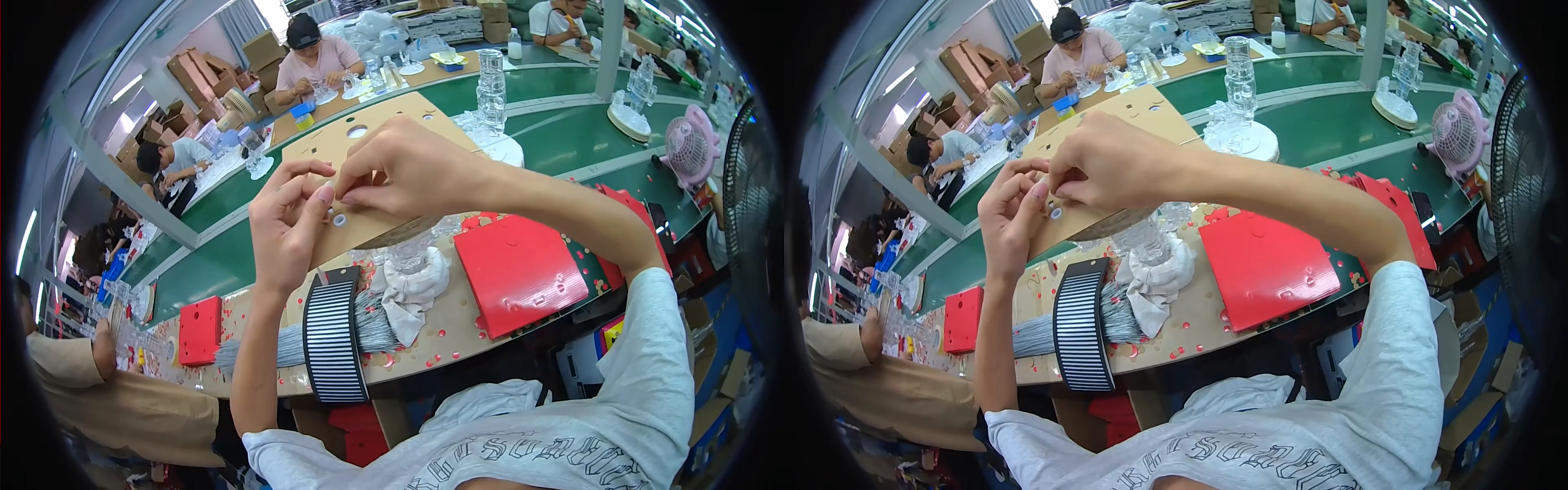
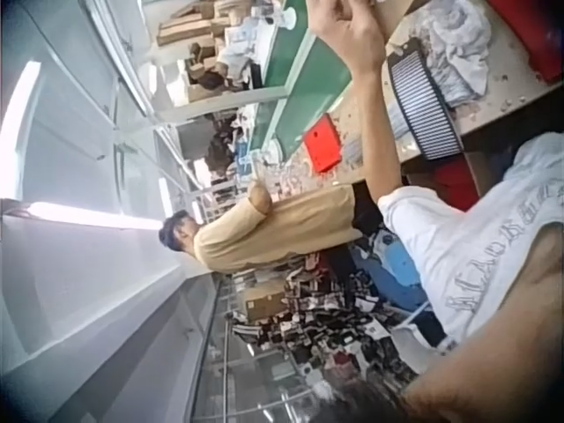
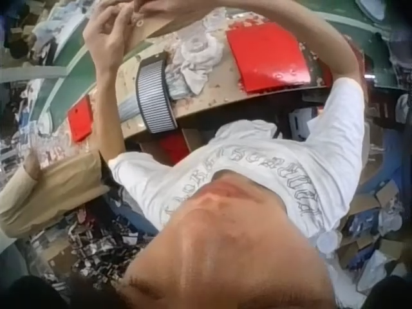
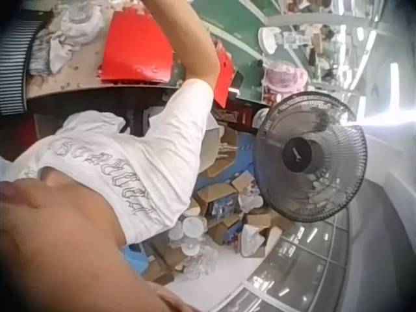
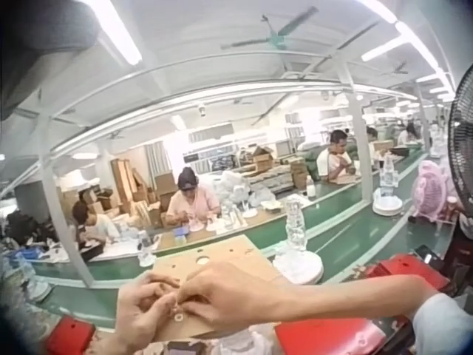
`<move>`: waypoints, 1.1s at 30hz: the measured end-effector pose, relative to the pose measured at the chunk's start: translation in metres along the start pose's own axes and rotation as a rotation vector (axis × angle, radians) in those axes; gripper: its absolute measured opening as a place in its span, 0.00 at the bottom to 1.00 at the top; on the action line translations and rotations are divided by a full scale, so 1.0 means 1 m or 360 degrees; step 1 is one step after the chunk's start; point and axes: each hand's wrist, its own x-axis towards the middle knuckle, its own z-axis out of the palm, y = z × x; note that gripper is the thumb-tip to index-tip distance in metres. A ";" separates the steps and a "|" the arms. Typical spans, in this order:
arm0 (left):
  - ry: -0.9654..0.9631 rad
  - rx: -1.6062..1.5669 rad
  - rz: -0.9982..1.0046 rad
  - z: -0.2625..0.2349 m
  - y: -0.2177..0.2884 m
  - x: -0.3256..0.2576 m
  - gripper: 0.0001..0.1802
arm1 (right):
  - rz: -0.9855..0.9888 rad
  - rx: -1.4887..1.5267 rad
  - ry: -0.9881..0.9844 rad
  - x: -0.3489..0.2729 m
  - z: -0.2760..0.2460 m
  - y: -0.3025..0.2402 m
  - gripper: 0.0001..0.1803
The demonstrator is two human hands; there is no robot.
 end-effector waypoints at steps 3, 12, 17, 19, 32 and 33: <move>0.0188 -0.0087 -0.0089 0.000 -0.001 -0.003 0.08 | 0.0170 0.0123 0.0002 0.002 0.001 0.002 0.07; -0.0029 0.0430 0.0179 -0.016 0.006 -0.042 0.17 | 0.0369 0.0164 0.0017 -0.002 0.001 0.001 0.09; 0.0298 0.0364 0.0315 -0.008 0.019 -0.044 0.18 | 0.0331 0.0111 0.0005 0.002 0.003 -0.003 0.10; 0.0165 0.0646 0.0446 -0.009 0.012 -0.049 0.22 | 0.0276 0.0117 -0.0009 0.003 0.004 0.000 0.10; 0.0228 0.0684 0.0463 0.005 -0.006 -0.059 0.26 | -0.0349 -0.0422 -0.0514 0.016 -0.020 -0.008 0.08; 0.0219 0.0719 0.0460 0.005 -0.006 -0.059 0.27 | -0.0324 -0.0478 -0.0596 0.017 -0.021 -0.008 0.07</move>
